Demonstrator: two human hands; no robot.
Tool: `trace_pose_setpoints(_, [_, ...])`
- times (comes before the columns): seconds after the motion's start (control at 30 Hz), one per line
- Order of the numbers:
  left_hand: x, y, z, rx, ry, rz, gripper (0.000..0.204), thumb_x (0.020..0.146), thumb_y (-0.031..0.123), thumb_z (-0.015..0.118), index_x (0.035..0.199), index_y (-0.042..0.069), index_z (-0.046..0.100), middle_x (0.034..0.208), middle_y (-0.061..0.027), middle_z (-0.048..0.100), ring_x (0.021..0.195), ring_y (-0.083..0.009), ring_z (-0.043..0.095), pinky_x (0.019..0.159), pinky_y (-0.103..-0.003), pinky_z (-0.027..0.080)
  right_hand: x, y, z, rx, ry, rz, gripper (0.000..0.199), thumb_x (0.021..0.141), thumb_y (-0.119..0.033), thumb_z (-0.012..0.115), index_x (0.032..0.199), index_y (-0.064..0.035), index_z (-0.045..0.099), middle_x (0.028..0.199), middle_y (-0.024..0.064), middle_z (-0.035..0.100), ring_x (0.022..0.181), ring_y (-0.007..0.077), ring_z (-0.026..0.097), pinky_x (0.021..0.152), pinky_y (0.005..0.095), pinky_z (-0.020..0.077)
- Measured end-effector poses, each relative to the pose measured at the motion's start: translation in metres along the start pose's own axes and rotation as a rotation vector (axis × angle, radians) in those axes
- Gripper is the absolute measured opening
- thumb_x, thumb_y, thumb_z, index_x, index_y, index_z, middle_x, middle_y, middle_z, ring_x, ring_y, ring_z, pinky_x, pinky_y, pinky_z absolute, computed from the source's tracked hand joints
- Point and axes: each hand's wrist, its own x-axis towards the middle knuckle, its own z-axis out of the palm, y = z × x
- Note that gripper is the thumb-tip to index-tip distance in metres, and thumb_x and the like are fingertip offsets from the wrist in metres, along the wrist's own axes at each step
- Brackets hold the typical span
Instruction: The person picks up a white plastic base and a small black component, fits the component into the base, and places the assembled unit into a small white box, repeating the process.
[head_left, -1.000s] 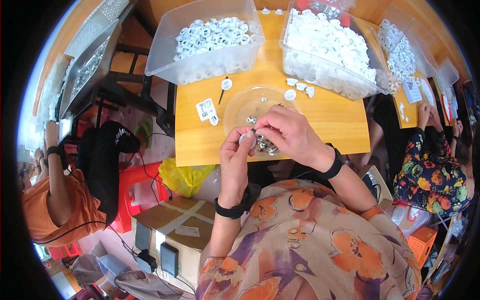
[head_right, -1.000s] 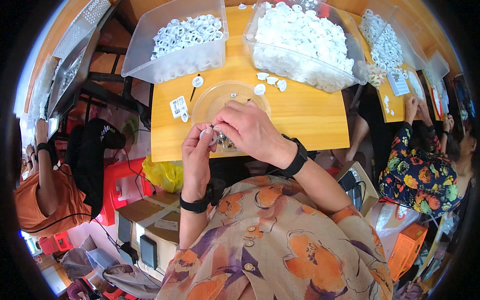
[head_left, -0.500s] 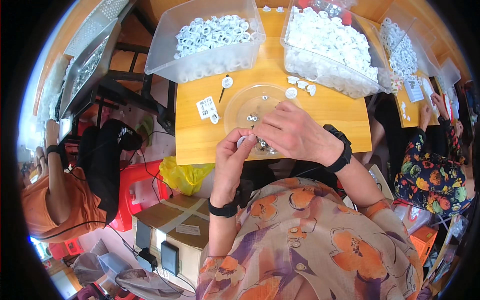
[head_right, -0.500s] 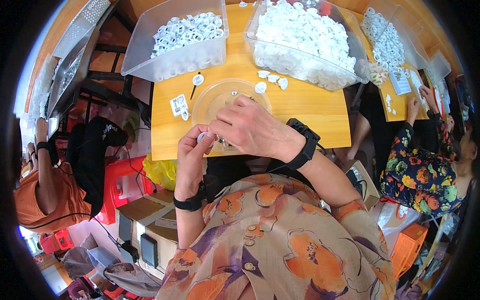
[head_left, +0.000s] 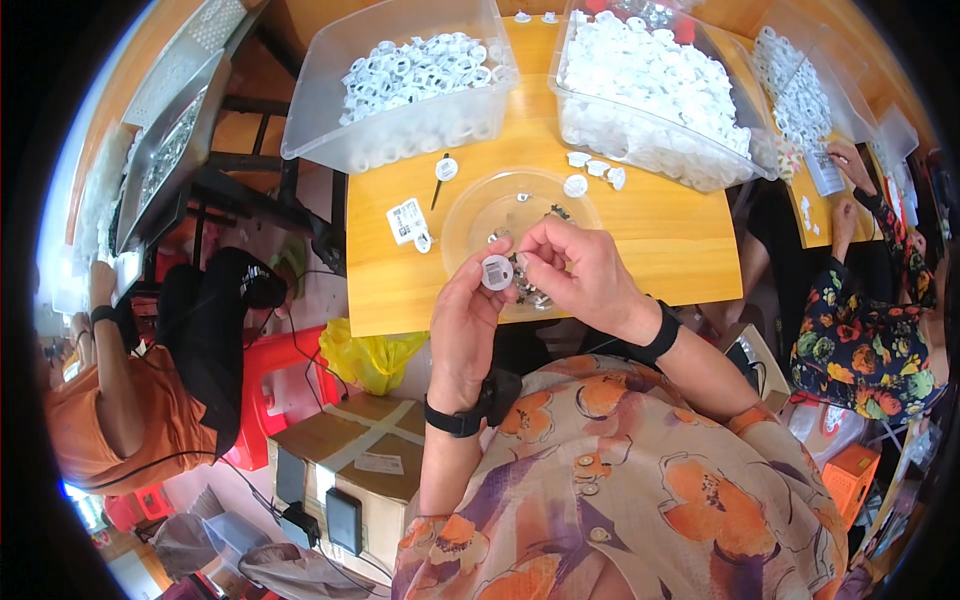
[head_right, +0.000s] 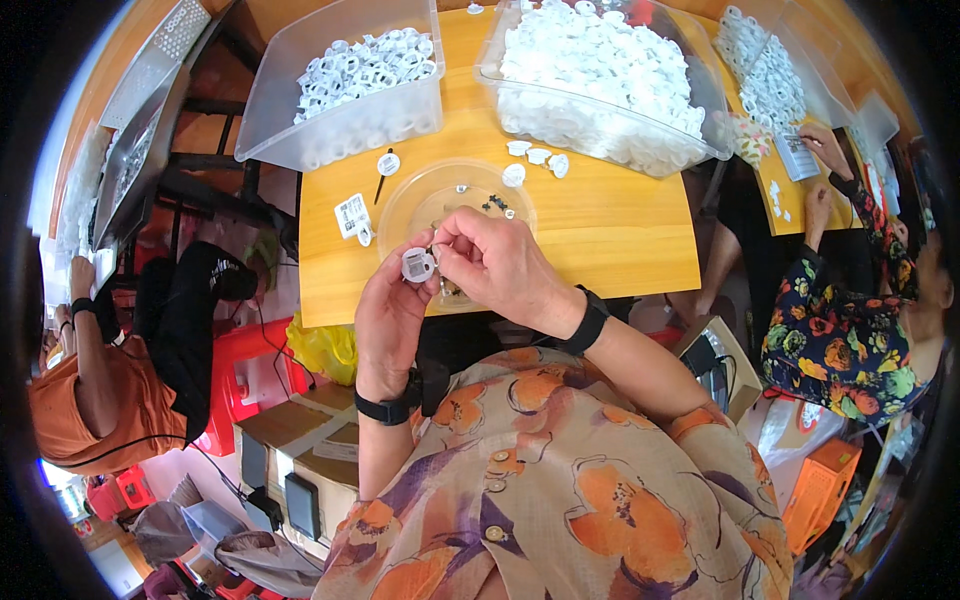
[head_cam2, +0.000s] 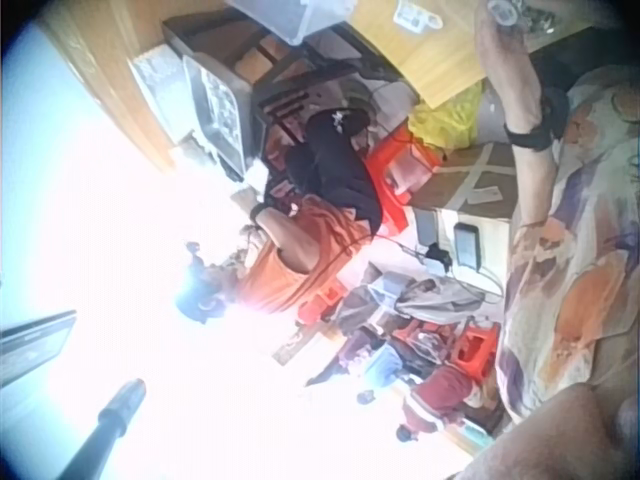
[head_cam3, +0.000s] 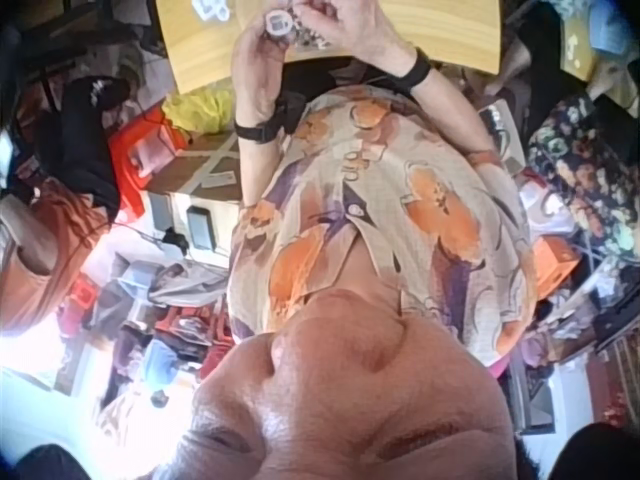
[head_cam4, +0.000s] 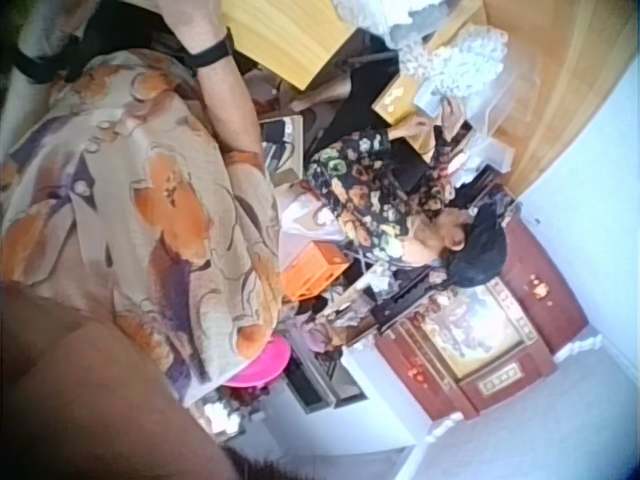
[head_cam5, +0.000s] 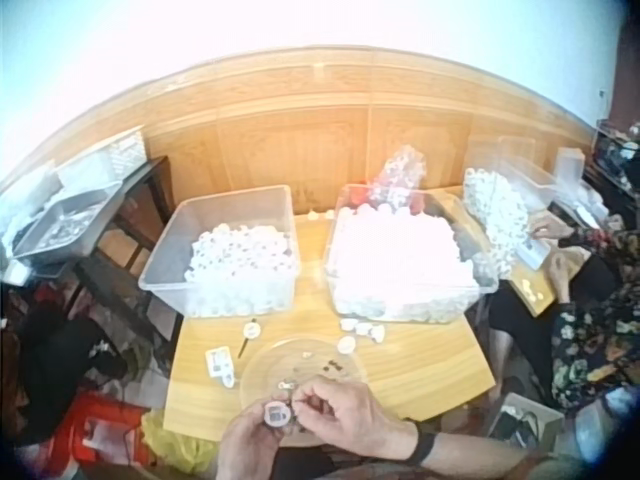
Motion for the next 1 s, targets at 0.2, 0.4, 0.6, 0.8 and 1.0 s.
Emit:
trace_pose_setpoints(0.2, [0.001,-0.004,0.001,-0.027,-0.075,0.035,0.032,0.098,0.013,0.042,0.126,0.001,0.047,0.116,-0.0083,0.056,0.098,-0.0145,0.055,0.085,-0.029,0.047,-0.005,0.001,0.005,0.07,0.026,0.032,0.011,0.085,-0.008,0.061,0.087,0.0001,0.055,0.064,0.0085,0.061,0.055,0.0133,0.059,0.051,0.0268,0.0454])
trace_pose_setpoints(0.4, [0.0,-0.008,-0.001,-0.034,-0.102,0.061,0.033,0.097,0.012,0.044,0.128,-0.001,0.044,0.12,-0.0116,0.054,0.11,-0.0201,0.055,0.098,-0.035,0.044,-0.004,-0.002,0.006,-0.084,0.077,-0.039,0.009,0.083,-0.008,0.062,0.084,-0.0029,0.054,0.063,0.0096,0.06,0.053,0.0209,0.058,0.05,0.0311,0.0424])
trace_pose_setpoints(0.6, [-0.001,-0.007,0.002,-0.024,-0.121,0.077,0.032,0.096,0.006,0.045,0.127,-0.002,0.045,0.124,-0.0129,0.052,0.115,-0.0204,0.053,0.102,-0.034,0.042,-0.005,0.003,0.01,-0.215,0.182,-0.233,0.008,0.083,-0.01,0.063,0.083,-0.0082,0.055,0.06,0.0043,0.056,0.052,0.0237,0.055,0.058,0.033,0.0377])
trace_pose_setpoints(0.8, [-0.002,-0.005,0.004,-0.016,-0.117,0.079,0.033,0.096,0.005,0.046,0.128,-0.003,0.046,0.126,-0.0131,0.052,0.116,-0.0192,0.053,0.103,-0.031,0.041,-0.007,0.005,0.011,-0.283,0.198,-0.279,0.009,0.082,-0.01,0.064,0.085,-0.0094,0.055,0.059,0.0023,0.056,0.053,0.0209,0.056,0.059,0.0316,0.0389])
trace_pose_setpoints(1.0, [-0.002,-0.007,0.003,0.0,-0.104,0.088,0.033,0.096,0.006,0.046,0.128,-0.003,0.046,0.125,-0.0122,0.053,0.115,-0.0177,0.053,0.101,-0.031,0.043,-0.006,0.003,0.013,-0.29,0.191,-0.258,0.01,0.081,-0.01,0.065,0.085,-0.01,0.056,0.059,0.0014,0.057,0.054,0.02,0.057,0.061,0.0312,0.0391])
